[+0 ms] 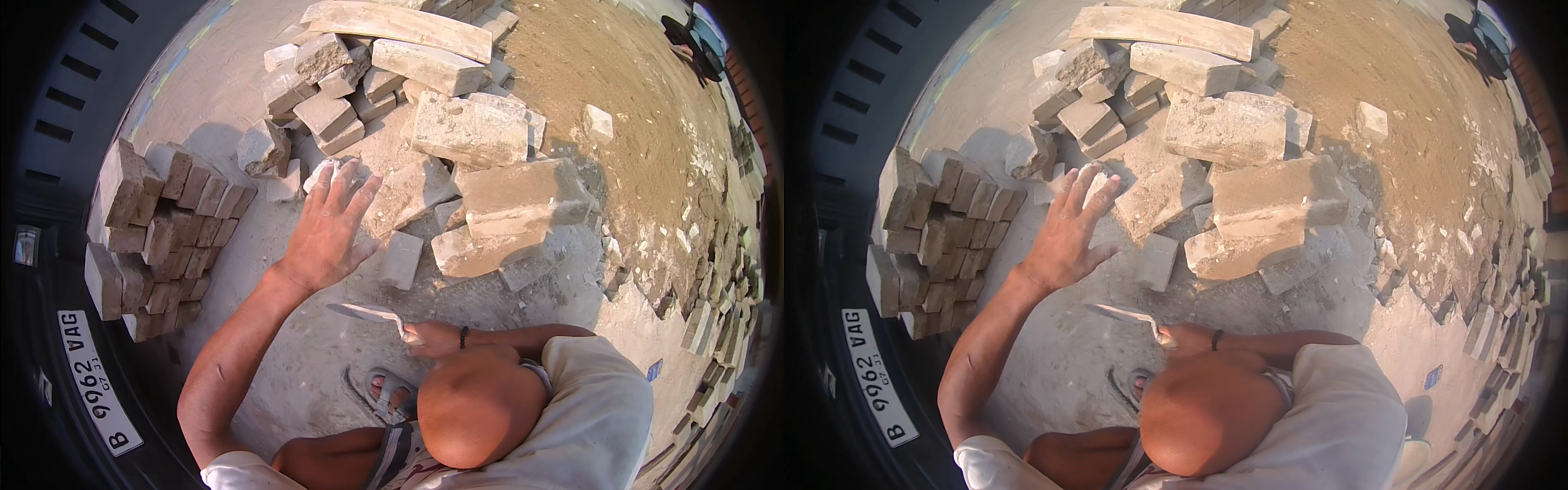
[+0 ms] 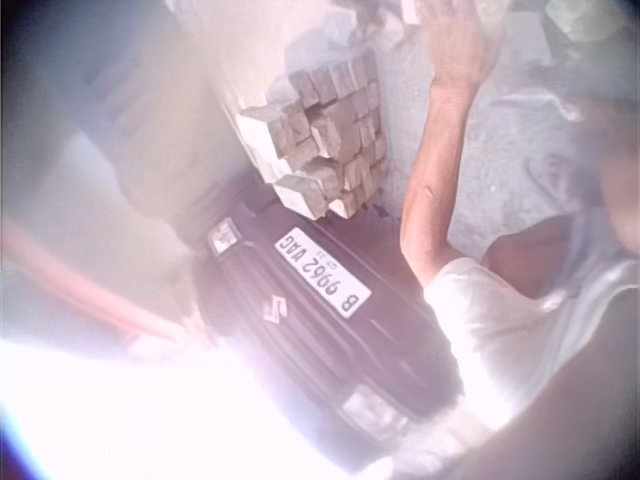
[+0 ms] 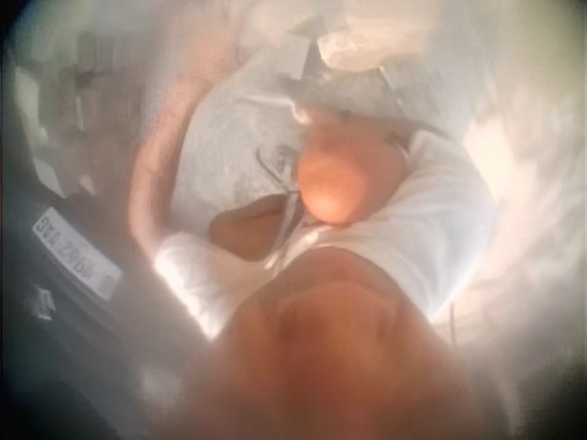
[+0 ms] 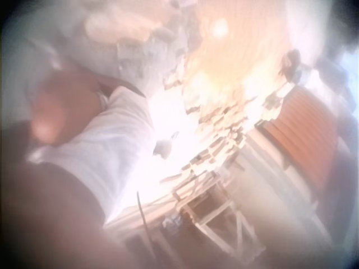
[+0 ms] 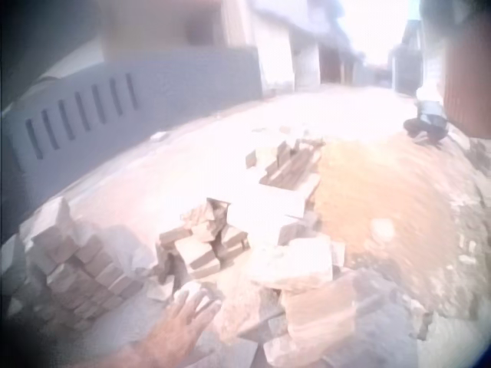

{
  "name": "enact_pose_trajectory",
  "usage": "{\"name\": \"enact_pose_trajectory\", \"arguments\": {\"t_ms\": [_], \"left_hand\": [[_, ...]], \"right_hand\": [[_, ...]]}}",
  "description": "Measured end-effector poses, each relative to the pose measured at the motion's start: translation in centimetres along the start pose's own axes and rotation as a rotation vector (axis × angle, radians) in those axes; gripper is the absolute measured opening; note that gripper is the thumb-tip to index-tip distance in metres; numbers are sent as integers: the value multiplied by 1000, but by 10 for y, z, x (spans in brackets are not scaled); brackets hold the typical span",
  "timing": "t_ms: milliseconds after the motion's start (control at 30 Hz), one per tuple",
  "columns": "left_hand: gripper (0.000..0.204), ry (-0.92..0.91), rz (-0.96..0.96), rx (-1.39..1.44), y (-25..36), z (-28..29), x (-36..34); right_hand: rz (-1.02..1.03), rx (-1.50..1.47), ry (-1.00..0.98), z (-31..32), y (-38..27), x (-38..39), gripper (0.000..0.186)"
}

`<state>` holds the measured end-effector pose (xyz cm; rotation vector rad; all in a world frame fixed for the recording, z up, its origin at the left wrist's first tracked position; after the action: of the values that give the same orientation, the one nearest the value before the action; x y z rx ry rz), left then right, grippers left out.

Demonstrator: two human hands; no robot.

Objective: The person uses a chisel to chip away at the edges of rectangular stone blocks. They pick up blocks from a pile, hold them, and repeatedly strike the edges with the chisel before placing them back down.

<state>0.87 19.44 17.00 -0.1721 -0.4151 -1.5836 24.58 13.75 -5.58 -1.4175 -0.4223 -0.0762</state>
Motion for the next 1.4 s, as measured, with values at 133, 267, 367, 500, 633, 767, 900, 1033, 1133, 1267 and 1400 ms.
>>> {"name": "enact_pose_trajectory", "arguments": {"t_ms": [133,267,367,500,633,767,900,1033,1133,1267,1400], "left_hand": [[111,-142,-187,167,56,-36,-83],[121,-273,-261,338,72,-50,-147],[127,-332,-260,387,80,-56,-167],[128,-361,-216,428,81,-57,-170],[126,-347,-195,420,79,-51,-166],[112,-140,-224,561,93,-39,-135],[100,-125,-100,520,109,2,-95],[89,-127,37,356,86,55,-30],[84,-158,187,313,62,89,17],[79,-260,454,104,45,103,78],[81,-478,718,72,-8,69,130]], "right_hand": [[-17,67,7,-5,13,-5,46],[-143,-58,-7,13,-2,21,43],[-181,-245,8,22,-6,36,40],[-130,-85,77,16,12,36,42],[-139,-27,43,22,3,22,47],[-83,5,27,20,-6,20,49],[-23,-35,40,7,-2,27,48],[-86,114,-105,-13,24,3,50],[-130,293,-71,-21,28,-6,50],[-167,560,89,-48,32,-12,50],[-129,692,177,-70,36,-16,50]]}}
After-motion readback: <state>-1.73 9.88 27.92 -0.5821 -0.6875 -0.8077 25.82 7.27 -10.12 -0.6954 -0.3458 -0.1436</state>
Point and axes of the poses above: each hand's wrist, its own x-axis away from the middle knuckle, its own z-axis out of the back of the hand, y = z × x, the point moved 2 cm from there along -x, towards the middle knuckle, and after that the axes turned 15 degrees about -y, right-handed, at the moved point
